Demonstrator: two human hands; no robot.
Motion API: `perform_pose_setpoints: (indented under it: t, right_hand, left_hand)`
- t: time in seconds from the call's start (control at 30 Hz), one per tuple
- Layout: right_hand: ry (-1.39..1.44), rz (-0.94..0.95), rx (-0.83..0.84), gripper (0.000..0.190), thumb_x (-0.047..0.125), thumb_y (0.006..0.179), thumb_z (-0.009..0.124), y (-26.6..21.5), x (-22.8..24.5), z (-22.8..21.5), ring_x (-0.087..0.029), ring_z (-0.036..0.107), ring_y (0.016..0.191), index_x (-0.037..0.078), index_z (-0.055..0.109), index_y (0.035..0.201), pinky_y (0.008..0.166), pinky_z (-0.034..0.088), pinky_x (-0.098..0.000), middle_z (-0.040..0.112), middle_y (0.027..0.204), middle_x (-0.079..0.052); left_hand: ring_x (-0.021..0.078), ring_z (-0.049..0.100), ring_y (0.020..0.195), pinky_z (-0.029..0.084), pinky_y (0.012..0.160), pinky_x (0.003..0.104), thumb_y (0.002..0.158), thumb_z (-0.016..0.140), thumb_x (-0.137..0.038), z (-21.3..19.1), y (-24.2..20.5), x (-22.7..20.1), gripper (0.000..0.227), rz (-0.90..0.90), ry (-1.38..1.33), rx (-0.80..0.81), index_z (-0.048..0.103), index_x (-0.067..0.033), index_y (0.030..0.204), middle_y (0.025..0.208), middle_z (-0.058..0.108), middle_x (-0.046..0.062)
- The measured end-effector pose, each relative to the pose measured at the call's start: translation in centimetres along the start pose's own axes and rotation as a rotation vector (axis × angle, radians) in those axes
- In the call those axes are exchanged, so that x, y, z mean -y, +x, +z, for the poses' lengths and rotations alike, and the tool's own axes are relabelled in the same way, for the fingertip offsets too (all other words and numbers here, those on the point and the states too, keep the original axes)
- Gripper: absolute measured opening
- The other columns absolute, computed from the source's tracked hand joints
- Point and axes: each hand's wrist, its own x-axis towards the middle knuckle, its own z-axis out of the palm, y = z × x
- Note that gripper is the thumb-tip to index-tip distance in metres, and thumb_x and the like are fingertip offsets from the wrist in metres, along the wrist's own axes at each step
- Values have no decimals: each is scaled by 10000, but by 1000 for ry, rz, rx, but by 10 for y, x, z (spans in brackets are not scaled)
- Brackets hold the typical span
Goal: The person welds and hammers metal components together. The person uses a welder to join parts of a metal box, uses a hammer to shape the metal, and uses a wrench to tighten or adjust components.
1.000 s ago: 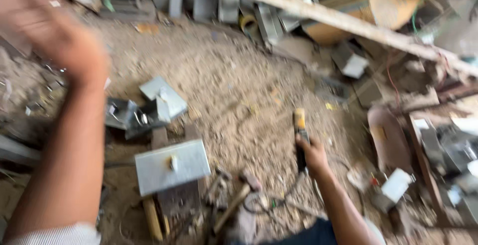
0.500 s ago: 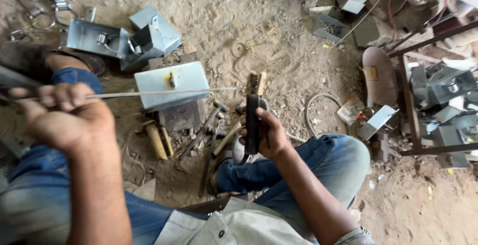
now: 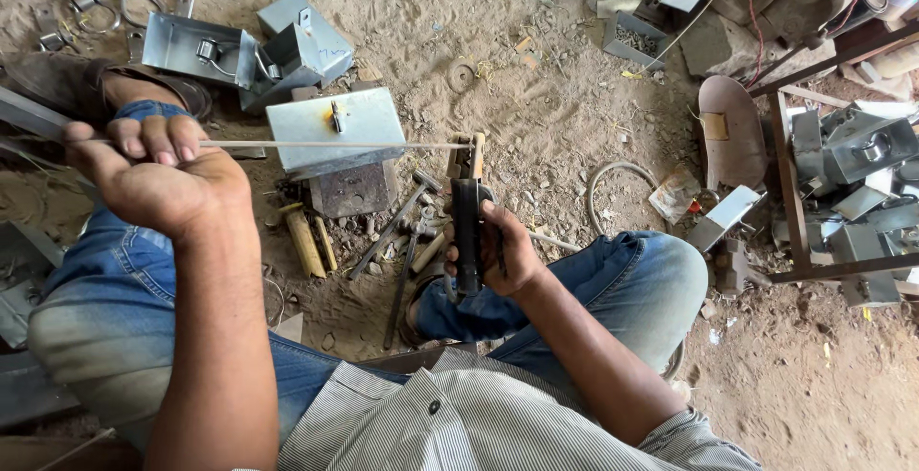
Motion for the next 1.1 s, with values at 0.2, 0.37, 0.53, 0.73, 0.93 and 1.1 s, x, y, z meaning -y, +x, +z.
perform_pose_setpoints:
  t: [0.2,0.37,0.53,0.73,0.93,1.1]
  right_hand:
    - [-102,-33,-22,582,461,961,592,-2,3,2,-243,711,812,18,561,1338,741,599,-482,695,991,-146]
    - [-110,-45,-50,587,448,981,595,-1,2,-2,-245,716,820,-10,554,1345,747,602,-471,701,990,-150]
    - [-86,-14,-79,582,448,953,607,1,3,-4,-239,720,799,16,566,1341,732,611,-466,709,973,-132]
    - [-119,-23,-88,585,457,949,605,1,2,-6,-235,723,794,17,574,1334,721,615,-464,711,973,-132]
    - [-141,-36,-73,572,446,958,619,-1,1,1,-230,719,780,-1,572,1313,704,613,-445,705,966,-135]
    - [-260,-109,-199,454,332,934,662,-2,3,13,-219,716,691,-18,569,1207,608,626,-395,691,902,-150]
  left_hand:
    - [117,290,537,249,486,292,1189,459,-308,-7,5,-2,206,26,11,107,442,-129,1089,782,376,-5]
    - [110,291,546,246,491,281,1183,461,-322,-5,-1,-3,193,44,29,197,453,-147,1101,740,382,-6]
    - [112,292,555,252,522,291,1237,446,-390,-6,-3,-6,331,-1,11,322,457,-115,1051,774,393,-3]
    - [104,301,530,261,488,272,1185,457,-368,-1,-8,-8,276,13,29,305,513,-118,1084,743,407,-6]
    - [121,291,556,263,518,290,1246,451,-408,0,-9,-7,410,18,28,399,480,-91,988,755,389,5]
    - [103,274,539,262,531,278,1223,446,-405,13,-20,-6,356,107,136,464,506,-126,1010,738,383,3]
